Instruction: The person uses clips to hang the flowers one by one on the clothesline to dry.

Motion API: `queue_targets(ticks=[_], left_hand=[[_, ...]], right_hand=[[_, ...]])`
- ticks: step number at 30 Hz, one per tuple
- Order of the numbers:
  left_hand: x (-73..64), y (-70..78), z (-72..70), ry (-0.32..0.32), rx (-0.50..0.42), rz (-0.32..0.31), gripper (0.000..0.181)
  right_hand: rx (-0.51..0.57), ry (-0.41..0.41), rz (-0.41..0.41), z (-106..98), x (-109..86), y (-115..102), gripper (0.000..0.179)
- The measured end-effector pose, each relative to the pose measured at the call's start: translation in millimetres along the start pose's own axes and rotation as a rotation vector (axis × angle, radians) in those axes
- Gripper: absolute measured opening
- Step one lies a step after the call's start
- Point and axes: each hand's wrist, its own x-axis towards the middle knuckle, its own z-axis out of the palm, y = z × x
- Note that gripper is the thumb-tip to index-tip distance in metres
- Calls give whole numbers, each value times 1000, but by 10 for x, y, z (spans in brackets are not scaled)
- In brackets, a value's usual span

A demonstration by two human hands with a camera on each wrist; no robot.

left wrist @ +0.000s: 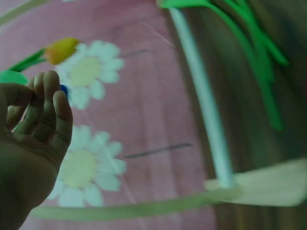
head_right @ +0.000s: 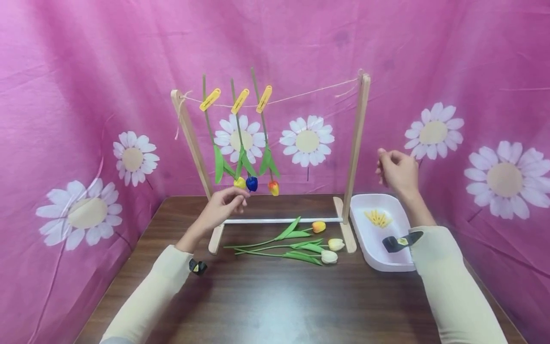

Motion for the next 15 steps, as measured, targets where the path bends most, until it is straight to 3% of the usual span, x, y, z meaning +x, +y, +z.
queue_targets(ticks=[4, 7, 11, 15], left_hand=[[-79, -264, 14, -81, 165, -19, 20], [-119, -428, 47, -155, 362, 19, 19], [-187, -586, 117, -264, 591, 65, 17], [-261, -685, 203, -369, 643, 67, 13]], right_hand=[[-286, -46, -26, -92, 37, 305, 45], [-473, -131, -78, -118, 66, 477, 49], [-602, -289, -108, -92, 110, 679, 36], [-692, -425, -60, -42, 136, 868, 24]])
